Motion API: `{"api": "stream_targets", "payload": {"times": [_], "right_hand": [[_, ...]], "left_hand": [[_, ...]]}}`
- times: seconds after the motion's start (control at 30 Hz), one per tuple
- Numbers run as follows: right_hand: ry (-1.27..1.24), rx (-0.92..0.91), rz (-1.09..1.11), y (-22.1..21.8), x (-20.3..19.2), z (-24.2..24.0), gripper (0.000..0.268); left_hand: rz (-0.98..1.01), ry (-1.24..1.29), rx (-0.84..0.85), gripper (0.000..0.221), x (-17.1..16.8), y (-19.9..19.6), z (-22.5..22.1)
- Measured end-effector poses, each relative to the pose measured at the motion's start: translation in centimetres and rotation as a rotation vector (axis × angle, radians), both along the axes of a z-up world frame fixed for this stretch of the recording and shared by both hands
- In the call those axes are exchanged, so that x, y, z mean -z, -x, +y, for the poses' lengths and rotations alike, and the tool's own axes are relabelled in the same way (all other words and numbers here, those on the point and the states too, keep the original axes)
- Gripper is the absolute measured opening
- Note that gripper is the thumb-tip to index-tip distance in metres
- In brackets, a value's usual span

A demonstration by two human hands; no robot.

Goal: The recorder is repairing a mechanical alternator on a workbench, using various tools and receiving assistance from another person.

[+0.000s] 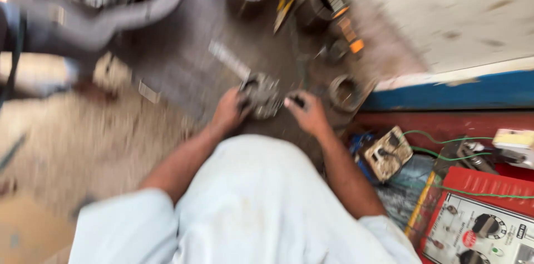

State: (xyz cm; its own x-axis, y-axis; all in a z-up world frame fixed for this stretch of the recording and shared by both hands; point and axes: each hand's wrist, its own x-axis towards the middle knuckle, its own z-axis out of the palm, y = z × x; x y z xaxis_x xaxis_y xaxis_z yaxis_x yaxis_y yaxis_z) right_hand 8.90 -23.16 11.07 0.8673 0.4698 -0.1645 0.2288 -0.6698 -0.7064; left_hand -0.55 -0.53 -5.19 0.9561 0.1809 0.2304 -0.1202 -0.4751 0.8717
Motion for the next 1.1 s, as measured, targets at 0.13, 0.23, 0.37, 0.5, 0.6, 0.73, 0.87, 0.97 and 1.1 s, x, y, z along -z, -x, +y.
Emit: {"api": "stream_targets", "payload": {"times": [0.13,0.23,0.37,0.5,0.6,0.73,0.87,0.97,1.1], "right_hand": [[0.088,-0.144,-0.081,2.5,-0.1,3.6,0.029],[0.122,-0.316,-0.293,2.4,0.6,5.8,0.029],[0.398,-0.443,-0.364,2.8,1.8,9.6,0.028],[0.714,-0.454,-0.264,2.1,4.0,10.6,0.037],[0.643,-0.505,-0.344,2.0,4.9,9.8,0.025],[0.578,-0.462,-0.312,2.6,3.7,10.3,0.036],[0.483,-0.471,-0.404,2.0,4.7,9.3,0.040],[0.543,-0.400,-0.203,2.7,2.4,10.3,0.046],[0.638,-0.432,-0.258,2.2,4.8,9.0,0.033]], "left_hand": [[0.067,0.066,-0.056,0.058,-3.1,1.7,0.6],[0.090,0.157,-0.110,0.074,-3.4,2.8,0.8],[0.195,0.257,-0.181,0.081,-1.7,4.6,0.8],[0.284,0.285,-0.196,0.077,-1.0,5.6,1.1],[0.270,0.236,-0.181,0.079,-1.4,5.9,1.5],[0.367,0.197,-0.089,0.097,-3.6,4.7,1.9],[0.523,0.111,0.018,0.106,-7.3,2.7,2.1],[0.461,0.059,0.048,0.100,-3.7,1.4,1.1],[0.398,0.042,0.067,0.096,-3.3,1.2,1.3]]}}
